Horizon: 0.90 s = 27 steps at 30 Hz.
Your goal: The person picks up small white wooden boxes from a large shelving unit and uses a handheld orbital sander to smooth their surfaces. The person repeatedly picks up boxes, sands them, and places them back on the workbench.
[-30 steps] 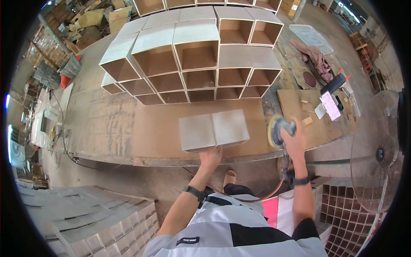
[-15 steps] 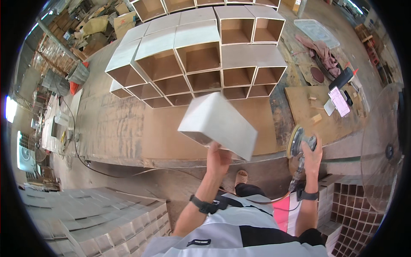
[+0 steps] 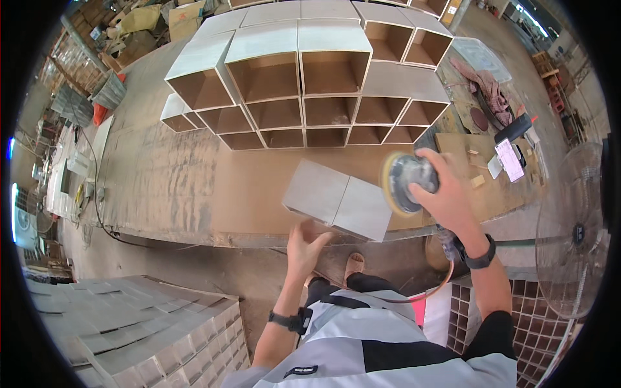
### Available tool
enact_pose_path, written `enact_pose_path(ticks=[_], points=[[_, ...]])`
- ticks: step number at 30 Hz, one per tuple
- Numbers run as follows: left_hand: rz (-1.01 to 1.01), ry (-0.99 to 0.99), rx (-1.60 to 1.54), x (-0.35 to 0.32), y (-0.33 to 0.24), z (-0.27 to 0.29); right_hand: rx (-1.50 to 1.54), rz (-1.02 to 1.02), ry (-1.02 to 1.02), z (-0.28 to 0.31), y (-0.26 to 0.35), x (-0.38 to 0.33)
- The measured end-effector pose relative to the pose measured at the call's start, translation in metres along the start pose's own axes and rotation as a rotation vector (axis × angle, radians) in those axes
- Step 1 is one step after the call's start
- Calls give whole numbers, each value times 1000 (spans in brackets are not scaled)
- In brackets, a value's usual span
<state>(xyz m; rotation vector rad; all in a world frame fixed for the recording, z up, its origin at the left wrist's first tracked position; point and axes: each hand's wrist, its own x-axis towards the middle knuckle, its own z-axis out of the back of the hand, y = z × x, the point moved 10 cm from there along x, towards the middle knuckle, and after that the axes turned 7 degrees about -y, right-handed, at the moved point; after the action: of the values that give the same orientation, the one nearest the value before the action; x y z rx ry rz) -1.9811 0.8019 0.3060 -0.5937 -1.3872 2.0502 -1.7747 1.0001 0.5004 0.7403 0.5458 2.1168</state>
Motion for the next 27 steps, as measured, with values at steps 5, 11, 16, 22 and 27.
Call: enact_pose_path(ticks=[5,11,16,22,27], points=[[-202,189,110,26,4,-67,-93,259,70,-56,66,13],[-323,6,-155,30,-3,-60,-47,306,247,-129,109,2],[-266,72,-207,30,-8,-70,-164,384,281,-174,115,14],[-623,-113,119,20,-22,-57,-266,327,442,-192,123,28],[-397,77,133,23,-1,-70,-220,267,268,-176,108,59]])
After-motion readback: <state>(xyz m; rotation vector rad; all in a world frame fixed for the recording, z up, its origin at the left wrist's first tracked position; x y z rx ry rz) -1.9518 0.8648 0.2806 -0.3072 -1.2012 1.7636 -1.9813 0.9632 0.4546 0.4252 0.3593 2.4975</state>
